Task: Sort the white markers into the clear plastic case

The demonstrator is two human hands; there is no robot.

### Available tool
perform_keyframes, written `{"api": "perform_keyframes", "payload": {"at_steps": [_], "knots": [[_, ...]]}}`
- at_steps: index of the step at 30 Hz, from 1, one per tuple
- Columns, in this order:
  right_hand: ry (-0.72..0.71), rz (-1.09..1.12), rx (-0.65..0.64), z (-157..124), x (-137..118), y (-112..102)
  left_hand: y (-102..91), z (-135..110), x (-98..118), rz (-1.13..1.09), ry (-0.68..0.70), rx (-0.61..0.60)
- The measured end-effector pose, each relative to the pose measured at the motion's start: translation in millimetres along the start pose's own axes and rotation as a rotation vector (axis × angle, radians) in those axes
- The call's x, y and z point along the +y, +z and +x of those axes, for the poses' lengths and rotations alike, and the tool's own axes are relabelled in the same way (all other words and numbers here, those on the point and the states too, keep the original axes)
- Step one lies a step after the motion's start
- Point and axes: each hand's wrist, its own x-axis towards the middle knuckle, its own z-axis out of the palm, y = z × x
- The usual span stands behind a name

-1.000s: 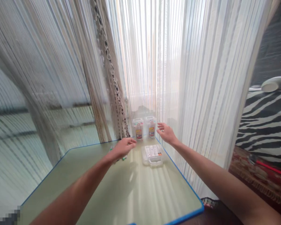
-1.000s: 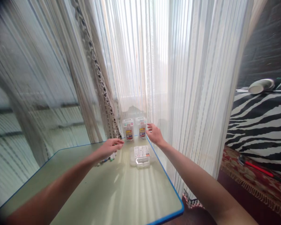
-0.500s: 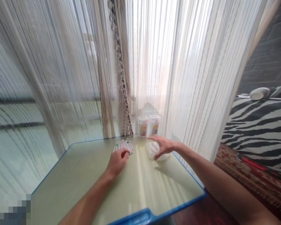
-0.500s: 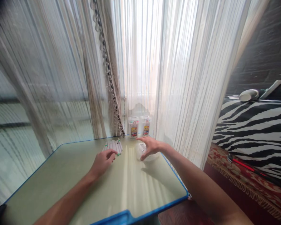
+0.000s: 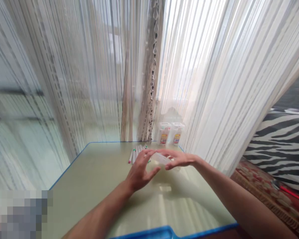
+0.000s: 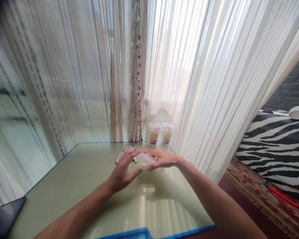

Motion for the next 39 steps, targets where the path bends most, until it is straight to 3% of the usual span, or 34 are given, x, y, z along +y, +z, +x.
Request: {"api": "perform_keyframes", "payload": {"at_steps": [2, 5, 9, 11, 16, 21, 26, 29, 33, 39], "knots": [[-0.071, 0.036, -0.052, 8.3, -12.2, 6.6, -7.0, 1.2, 1.5, 0.083, 0.132, 0.014], [-0.112, 0.074, -0.09, 13.0, -23.0, 10.3, -15.4, 2.7, 1.5, 0.126, 0.223, 0.01], [-0.133, 0.13, -0.096, 4.4, -26.6, 10.6, -19.7, 2.6, -1.5, 0.095, 0.207, 0.011], [-0.118, 0.114, -0.037, -3.3, -26.3, 13.1, -20.0, 1.5, -3.5, 0.084, 0.158, 0.038], [-0.107, -0.101, 0.4, -14.7, -21.7, 30.2, -20.6, -0.7, -4.5, 0.012, -0.117, -0.021], [-0.179, -0.375, 0.879, -13.5, -10.0, 42.6, -16.8, 1.1, 3.6, -0.228, -0.405, -0.014], [-0.166, -0.482, 1.064, -8.4, -2.0, 48.6, -13.9, 3.6, 8.5, -0.296, -0.437, 0.052], [-0.108, -0.438, 1.072, -3.0, -2.7, 54.0, -16.8, 3.5, 8.5, -0.263, -0.453, 0.083], [-0.084, -0.325, 0.986, -1.7, -6.1, 51.9, -21.8, 3.7, 4.6, -0.266, -0.453, 0.077], [-0.135, 0.206, 0.6, -8.3, -4.9, 36.7, -28.3, 6.3, -8.1, -0.273, -0.454, 0.054]]}}
